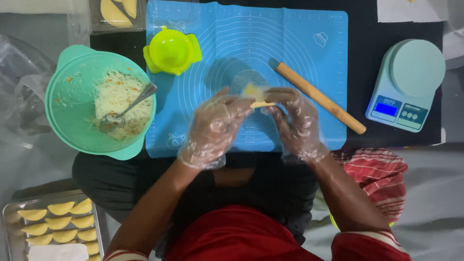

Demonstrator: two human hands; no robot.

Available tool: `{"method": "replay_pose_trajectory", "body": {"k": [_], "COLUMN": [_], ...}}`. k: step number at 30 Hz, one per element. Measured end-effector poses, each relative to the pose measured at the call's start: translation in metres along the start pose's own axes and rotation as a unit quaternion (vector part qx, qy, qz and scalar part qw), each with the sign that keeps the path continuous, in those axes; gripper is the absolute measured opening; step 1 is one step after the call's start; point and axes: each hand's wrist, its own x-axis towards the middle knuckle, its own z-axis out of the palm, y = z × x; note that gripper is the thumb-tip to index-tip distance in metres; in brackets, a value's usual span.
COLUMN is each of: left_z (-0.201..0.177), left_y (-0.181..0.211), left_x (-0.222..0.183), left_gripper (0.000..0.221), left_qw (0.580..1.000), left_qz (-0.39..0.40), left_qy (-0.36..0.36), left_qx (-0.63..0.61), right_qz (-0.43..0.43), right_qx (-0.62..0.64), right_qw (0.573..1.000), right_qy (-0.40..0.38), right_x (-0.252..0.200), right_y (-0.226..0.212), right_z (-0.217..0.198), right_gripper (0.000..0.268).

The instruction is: Rolling out dough and using a mold to create filled pastries

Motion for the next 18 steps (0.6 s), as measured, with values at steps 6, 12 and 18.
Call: {"method": "replay_pose_trajectory", "body": {"k": [6,12,18], "left_z": [-0.018,0.022,0.040], "left_y": [0.030,-0.037,-0.075], "left_x": [0.011,0.023,0.032], "left_gripper": [0.013,0.012,0.016], "left_qw": [0.992,0.963,0.966], "left_qz": [-0.117,-0.232,-0.134], "left_qy": [-0.042,-0.123,-0.081], "left_qx": [-0.038,0.055,0.206], "right_qz": [0.199,0.352,0.168], "right_qx": [0.058,-0.154,-0.343], "right_qw": [0.978,0.917,0.922], "right_qy": [0.012,-0.109,0.062], "right_x": [0.000,0.016,0.005], "right_y": [-0.035,0.019,0.044], "right_z": [-0.003,0.015,-0.024], "right_gripper": [0.013,0.022,0.034]}}
